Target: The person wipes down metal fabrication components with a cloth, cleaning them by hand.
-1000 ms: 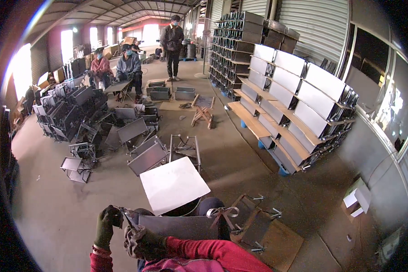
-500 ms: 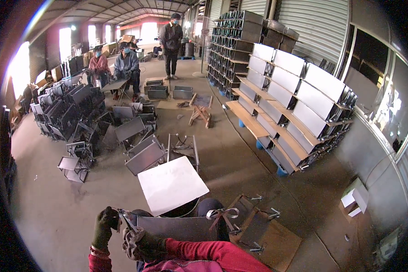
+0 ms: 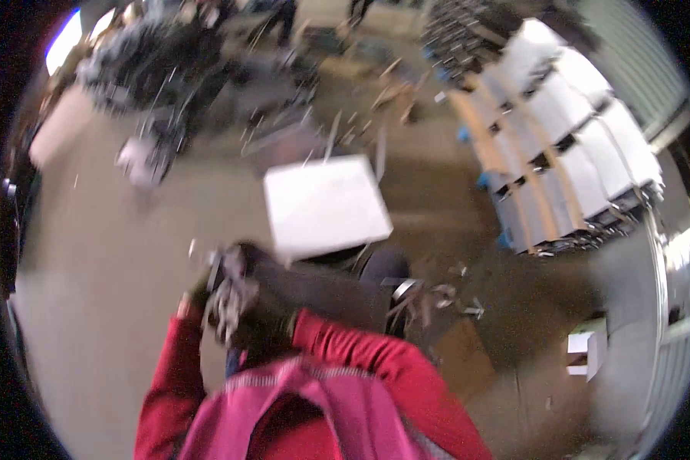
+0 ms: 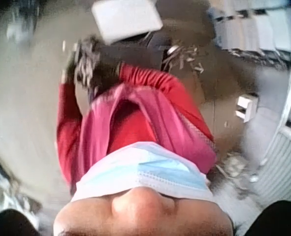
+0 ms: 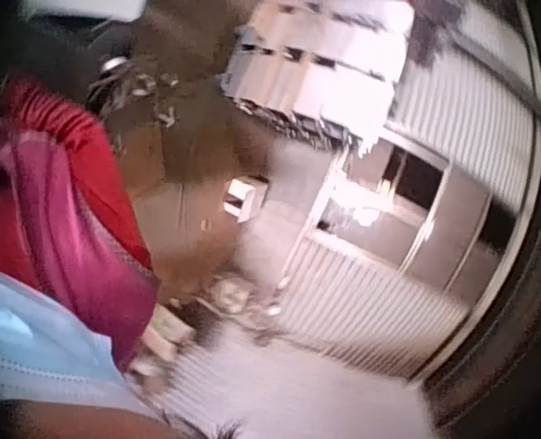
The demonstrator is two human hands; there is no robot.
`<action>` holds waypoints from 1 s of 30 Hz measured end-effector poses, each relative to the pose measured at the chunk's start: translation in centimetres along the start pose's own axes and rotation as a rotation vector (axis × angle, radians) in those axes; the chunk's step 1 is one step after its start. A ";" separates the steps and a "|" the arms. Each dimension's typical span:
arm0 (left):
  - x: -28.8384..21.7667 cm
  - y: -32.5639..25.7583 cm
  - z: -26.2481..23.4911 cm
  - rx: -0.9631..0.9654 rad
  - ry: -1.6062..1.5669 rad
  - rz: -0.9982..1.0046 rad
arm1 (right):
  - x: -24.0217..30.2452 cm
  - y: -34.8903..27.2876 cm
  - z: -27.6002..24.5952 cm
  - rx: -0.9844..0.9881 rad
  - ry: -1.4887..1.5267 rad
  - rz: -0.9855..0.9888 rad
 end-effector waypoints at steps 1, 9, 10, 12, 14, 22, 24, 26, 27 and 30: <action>0.9 2.3 3.5 -0.413 0.309 -0.342 | 0.3 -1.9 3.1 0.043 0.689 0.181; 2.4 -1.4 1.1 -0.579 -0.233 -0.176 | -10.1 -2.8 4.0 -0.159 1.631 0.550; 2.6 -1.7 0.9 -0.589 -0.122 -0.186 | -9.9 -3.2 5.2 -0.095 2.160 0.767; 2.7 -2.0 0.6 -0.598 0.101 -0.208 | -7.3 -3.7 6.4 0.003 2.529 0.920; 2.7 -2.2 0.4 -0.603 0.322 -0.228 | -8.0 -3.6 6.5 -0.033 2.589 0.939; 2.7 -2.9 -2.7 -0.583 0.974 -0.228 | -13.0 -3.8 11.0 0.085 2.464 0.962; 2.5 -3.6 -3.6 -0.578 1.068 -0.185 | -15.2 -3.5 11.3 -0.031 2.278 0.865; 2.1 -3.8 -3.8 -0.561 1.168 -0.142 | -16.0 -3.5 11.9 -0.122 2.498 0.974; 2.0 -3.9 -3.9 -0.553 1.218 -0.121 | -14.5 -3.2 11.8 -0.120 2.504 0.964; 1.9 -4.5 -3.3 -0.595 1.235 -0.101 | -15.9 -3.2 11.4 -0.418 2.708 1.406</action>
Point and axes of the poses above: each hand's wrist, its own y-axis towards the middle knuckle, its own z-axis out of the palm, x = y × z, the point moved 7 cm from there along y, towards the middle knuckle, and after that the axes turned 7 degrees about y, right-handed, at the moved point
